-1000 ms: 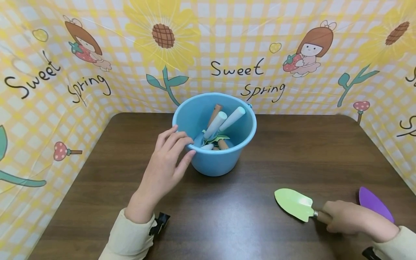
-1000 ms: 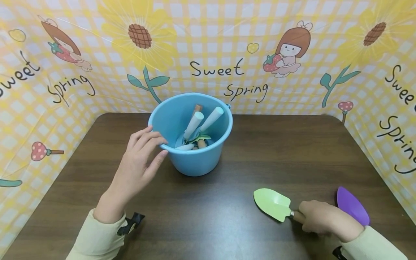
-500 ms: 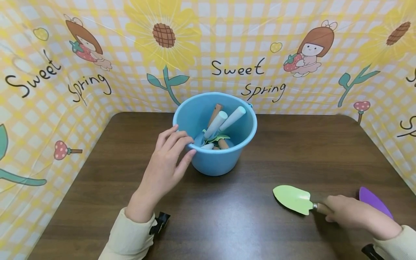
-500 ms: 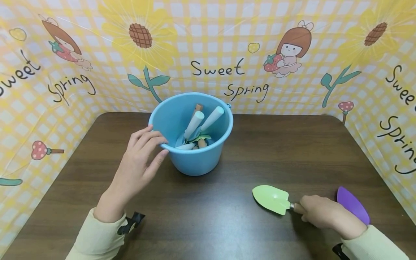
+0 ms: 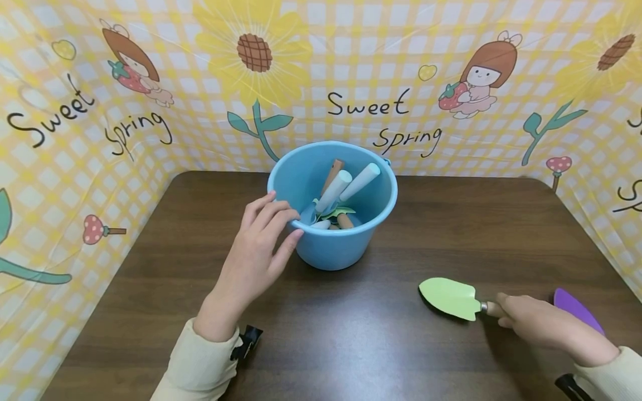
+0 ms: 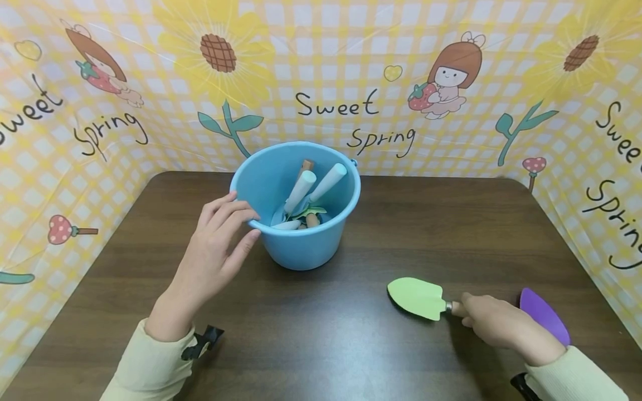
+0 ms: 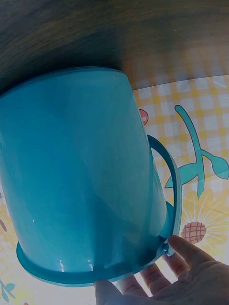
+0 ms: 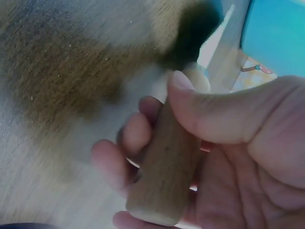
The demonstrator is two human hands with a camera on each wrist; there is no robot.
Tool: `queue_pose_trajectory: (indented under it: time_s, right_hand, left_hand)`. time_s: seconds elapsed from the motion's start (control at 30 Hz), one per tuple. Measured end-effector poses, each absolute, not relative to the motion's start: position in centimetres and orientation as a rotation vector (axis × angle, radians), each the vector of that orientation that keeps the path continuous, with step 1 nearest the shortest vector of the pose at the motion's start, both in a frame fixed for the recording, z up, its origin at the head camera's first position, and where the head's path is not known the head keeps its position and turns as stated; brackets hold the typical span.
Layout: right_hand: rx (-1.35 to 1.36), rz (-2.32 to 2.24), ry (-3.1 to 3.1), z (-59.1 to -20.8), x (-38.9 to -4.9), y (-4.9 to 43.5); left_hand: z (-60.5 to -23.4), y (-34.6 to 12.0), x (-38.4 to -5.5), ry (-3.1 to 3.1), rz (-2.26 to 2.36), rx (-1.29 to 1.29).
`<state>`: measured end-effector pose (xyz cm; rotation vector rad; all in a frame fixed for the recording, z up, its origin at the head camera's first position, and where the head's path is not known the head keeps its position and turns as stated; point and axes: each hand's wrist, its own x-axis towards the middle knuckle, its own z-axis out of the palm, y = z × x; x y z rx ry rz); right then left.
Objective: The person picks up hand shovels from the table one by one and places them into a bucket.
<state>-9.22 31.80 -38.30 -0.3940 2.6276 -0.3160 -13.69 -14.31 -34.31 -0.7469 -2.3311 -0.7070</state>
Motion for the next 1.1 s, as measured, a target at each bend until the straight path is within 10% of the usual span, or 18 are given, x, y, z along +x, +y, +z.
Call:
queue_pose_trajectory:
  time_s: [1.1]
  right_hand:
    - [-0.334,-0.397,2.759,-34.2,-10.7,33.7]
  left_hand:
    - [-34.3,-14.3,-13.8,-2.317,-0.701,-0.754]
